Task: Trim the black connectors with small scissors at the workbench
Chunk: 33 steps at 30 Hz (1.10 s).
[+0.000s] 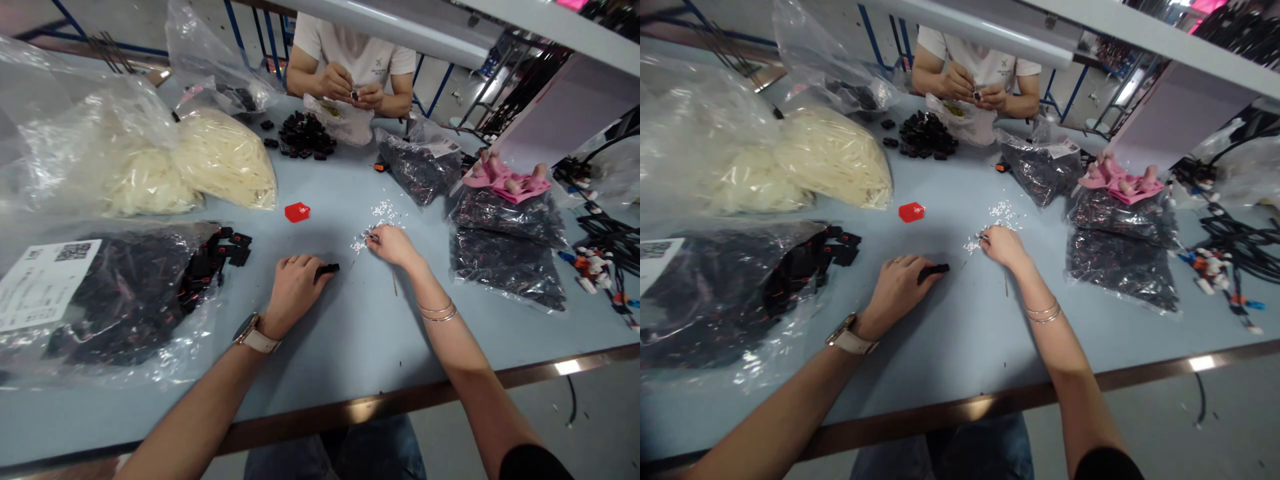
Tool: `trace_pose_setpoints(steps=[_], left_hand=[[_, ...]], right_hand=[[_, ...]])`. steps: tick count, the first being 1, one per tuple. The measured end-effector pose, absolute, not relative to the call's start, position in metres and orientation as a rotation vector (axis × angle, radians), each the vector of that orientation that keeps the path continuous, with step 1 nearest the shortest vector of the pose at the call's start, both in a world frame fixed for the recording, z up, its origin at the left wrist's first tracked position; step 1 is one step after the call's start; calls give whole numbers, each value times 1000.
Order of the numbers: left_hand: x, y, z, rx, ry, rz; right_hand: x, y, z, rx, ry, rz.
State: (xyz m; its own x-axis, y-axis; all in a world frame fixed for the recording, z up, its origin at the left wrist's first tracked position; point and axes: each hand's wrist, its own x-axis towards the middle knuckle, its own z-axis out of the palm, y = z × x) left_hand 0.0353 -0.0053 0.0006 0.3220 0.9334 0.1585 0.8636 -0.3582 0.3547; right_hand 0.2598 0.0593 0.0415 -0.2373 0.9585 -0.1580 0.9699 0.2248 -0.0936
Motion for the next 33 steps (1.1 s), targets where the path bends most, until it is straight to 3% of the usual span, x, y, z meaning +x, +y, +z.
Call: trace_pose_setpoints(steps=[23, 33], left_hand=[[35, -5, 1, 2386, 1647, 478], [35, -5, 1, 2378, 1633, 496]], right_hand=[[258, 56, 44, 1869, 2406, -122], [259, 56, 49, 1860, 2340, -261]])
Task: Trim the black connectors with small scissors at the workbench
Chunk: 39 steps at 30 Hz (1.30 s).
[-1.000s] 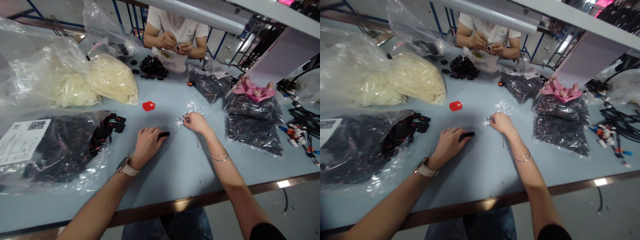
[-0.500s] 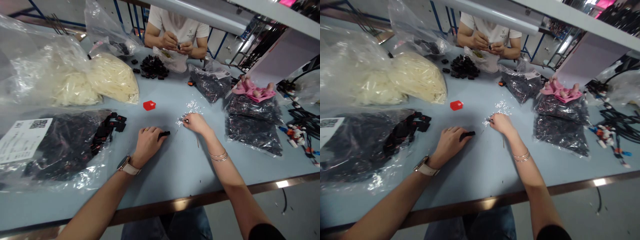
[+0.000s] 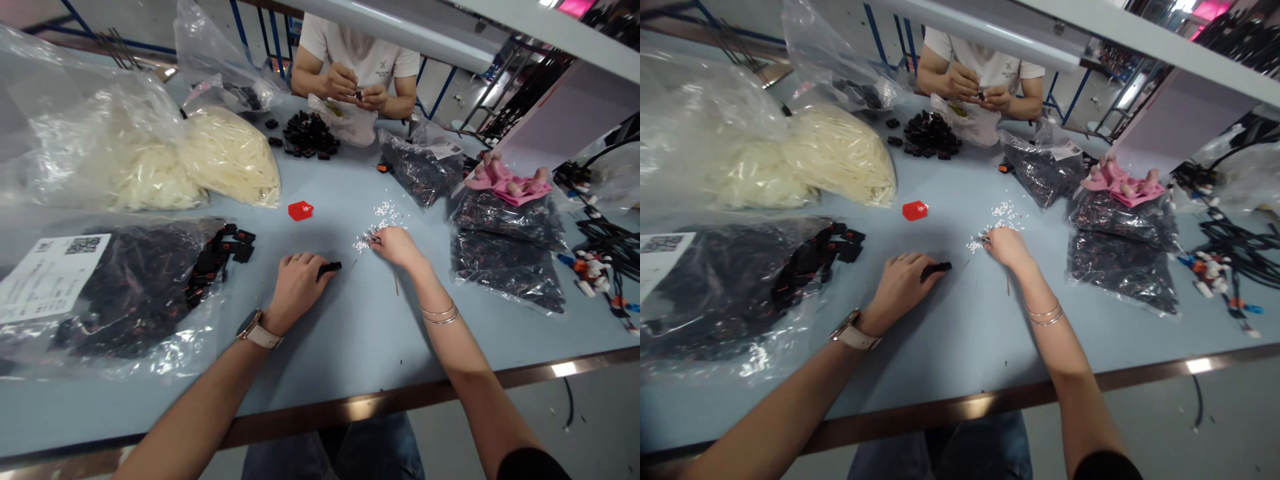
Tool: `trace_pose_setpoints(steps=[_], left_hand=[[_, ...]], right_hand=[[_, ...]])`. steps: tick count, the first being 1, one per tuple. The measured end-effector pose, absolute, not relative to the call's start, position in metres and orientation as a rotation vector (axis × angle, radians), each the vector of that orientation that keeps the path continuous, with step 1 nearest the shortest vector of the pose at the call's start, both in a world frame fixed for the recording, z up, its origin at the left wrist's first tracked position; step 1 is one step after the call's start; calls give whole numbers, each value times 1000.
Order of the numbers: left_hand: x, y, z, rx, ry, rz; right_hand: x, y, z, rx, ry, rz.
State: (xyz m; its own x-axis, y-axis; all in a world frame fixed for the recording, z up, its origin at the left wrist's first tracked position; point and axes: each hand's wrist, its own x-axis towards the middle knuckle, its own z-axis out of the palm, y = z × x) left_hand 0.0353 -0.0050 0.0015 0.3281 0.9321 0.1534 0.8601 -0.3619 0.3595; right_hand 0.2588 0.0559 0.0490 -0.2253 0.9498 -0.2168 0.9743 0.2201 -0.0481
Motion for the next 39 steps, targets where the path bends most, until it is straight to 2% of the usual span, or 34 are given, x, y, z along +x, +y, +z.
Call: trace_pose_setpoints(steps=[9, 27, 31, 34, 39], left_hand=[[35, -4, 1, 2390, 1643, 473], [35, -5, 2, 2384, 1640, 489], [35, -4, 1, 2370, 1631, 497], [34, -2, -1, 2344, 1615, 524], [34, -1, -3, 2310, 1611, 554]], right_hand=[[265, 61, 38, 1882, 2453, -465], [259, 56, 38, 1769, 2571, -335], [252, 52, 42, 1824, 2750, -659], [237, 43, 44, 1691, 2847, -970], [217, 32, 41, 1495, 2864, -990]])
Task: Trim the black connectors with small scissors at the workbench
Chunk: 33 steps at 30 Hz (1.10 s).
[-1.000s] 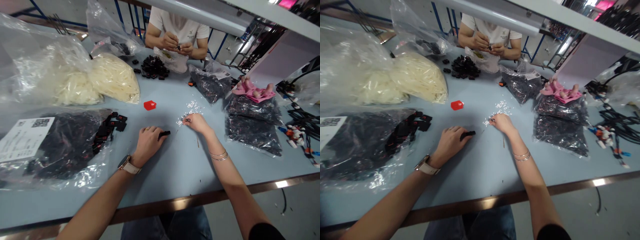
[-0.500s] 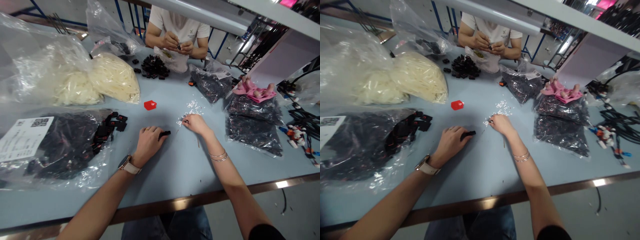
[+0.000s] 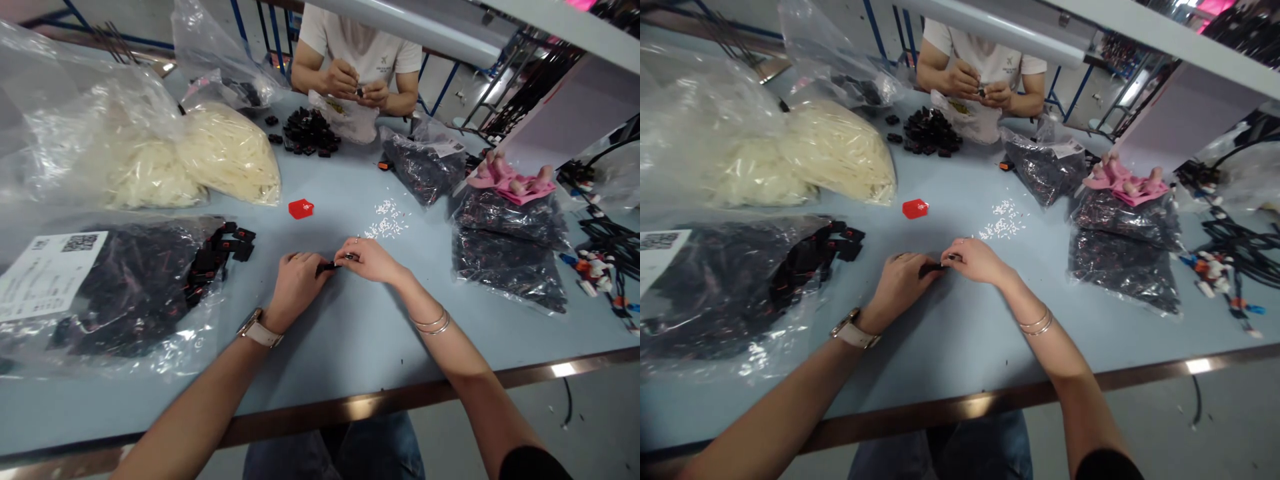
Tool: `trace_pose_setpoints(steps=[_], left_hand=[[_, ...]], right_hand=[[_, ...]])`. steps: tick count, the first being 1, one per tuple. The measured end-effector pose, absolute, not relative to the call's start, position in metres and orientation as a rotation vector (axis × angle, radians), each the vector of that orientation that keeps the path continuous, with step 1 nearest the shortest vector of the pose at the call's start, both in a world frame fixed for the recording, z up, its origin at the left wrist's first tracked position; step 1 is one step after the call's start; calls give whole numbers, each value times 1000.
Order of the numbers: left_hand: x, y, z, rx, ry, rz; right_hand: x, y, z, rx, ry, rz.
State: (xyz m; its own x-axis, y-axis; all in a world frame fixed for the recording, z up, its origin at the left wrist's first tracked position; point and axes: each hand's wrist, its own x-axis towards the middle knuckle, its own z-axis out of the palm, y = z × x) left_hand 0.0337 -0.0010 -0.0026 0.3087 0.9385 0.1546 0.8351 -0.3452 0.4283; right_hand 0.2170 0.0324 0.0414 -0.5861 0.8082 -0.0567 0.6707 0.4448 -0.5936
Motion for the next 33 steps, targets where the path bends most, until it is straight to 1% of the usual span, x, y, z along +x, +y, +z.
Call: trace_pose_setpoints(steps=[7, 15, 23, 28, 33], left_hand=[[35, -1, 0, 2309, 1611, 537], [33, -2, 0, 2337, 1605, 475], [33, -1, 3, 2328, 1608, 407], [33, 0, 6, 2297, 1614, 362], [33, 1, 1, 2317, 1611, 389]], right_hand=[[218, 34, 31, -1263, -2515, 771], [216, 30, 36, -1305, -2589, 660], [212, 27, 36, -1344, -2780, 362], [218, 31, 30, -1282, -2742, 376], [222, 33, 26, -1230, -2741, 362]])
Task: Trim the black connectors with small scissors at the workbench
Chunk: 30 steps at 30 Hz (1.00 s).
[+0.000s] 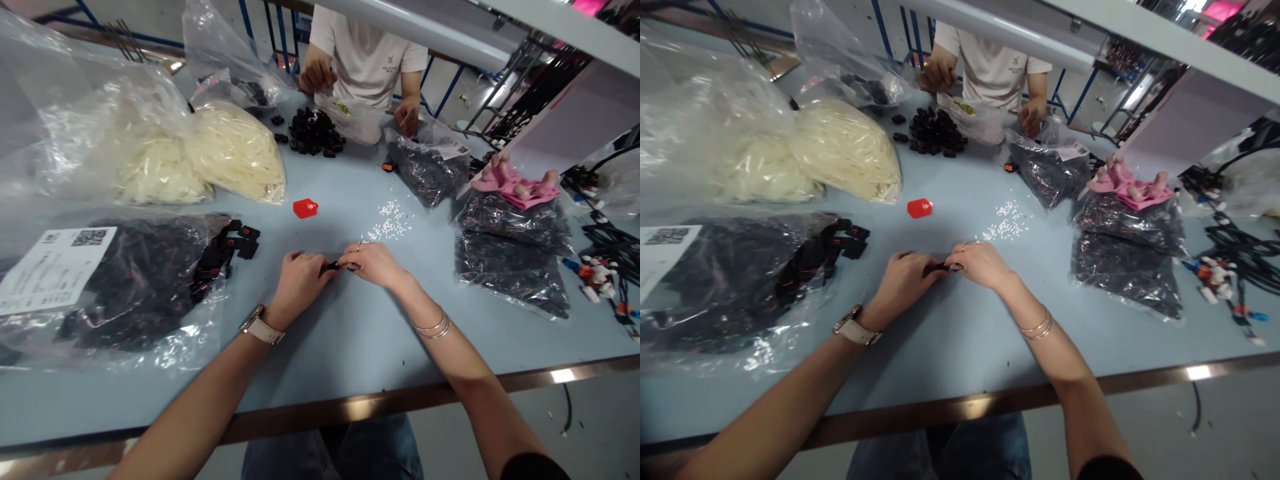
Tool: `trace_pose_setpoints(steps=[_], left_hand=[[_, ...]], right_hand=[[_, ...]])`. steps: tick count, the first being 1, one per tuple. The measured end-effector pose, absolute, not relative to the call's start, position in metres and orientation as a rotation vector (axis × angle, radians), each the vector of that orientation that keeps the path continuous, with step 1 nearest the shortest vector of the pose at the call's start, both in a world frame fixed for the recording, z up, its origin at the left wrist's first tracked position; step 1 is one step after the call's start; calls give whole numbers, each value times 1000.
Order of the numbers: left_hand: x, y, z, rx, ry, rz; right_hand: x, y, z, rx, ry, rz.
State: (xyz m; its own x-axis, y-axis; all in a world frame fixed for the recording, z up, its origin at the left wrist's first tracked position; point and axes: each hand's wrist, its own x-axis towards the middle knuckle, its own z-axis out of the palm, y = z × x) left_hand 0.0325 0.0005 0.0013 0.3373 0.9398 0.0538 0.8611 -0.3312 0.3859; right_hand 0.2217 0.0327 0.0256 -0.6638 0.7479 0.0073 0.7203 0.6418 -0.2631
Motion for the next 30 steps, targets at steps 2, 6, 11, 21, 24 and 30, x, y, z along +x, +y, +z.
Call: trace_pose_setpoints(steps=[2, 6, 11, 21, 24, 30], left_hand=[[32, 1, 0, 2320, 1615, 405], [34, 1, 1, 2315, 1626, 387], [35, 0, 2, 2321, 1640, 373], [33, 1, -3, 2304, 1646, 432], [34, 1, -2, 2302, 1648, 417], [34, 1, -1, 2294, 1645, 386]], right_hand=[[221, 32, 24, -1236, -2749, 328], [218, 27, 25, -1265, -2779, 258], [211, 18, 31, -1315, -2836, 162], [216, 24, 14, -1302, -2653, 296], [215, 23, 16, -1298, -2691, 272], [213, 21, 18, -1289, -2577, 439]])
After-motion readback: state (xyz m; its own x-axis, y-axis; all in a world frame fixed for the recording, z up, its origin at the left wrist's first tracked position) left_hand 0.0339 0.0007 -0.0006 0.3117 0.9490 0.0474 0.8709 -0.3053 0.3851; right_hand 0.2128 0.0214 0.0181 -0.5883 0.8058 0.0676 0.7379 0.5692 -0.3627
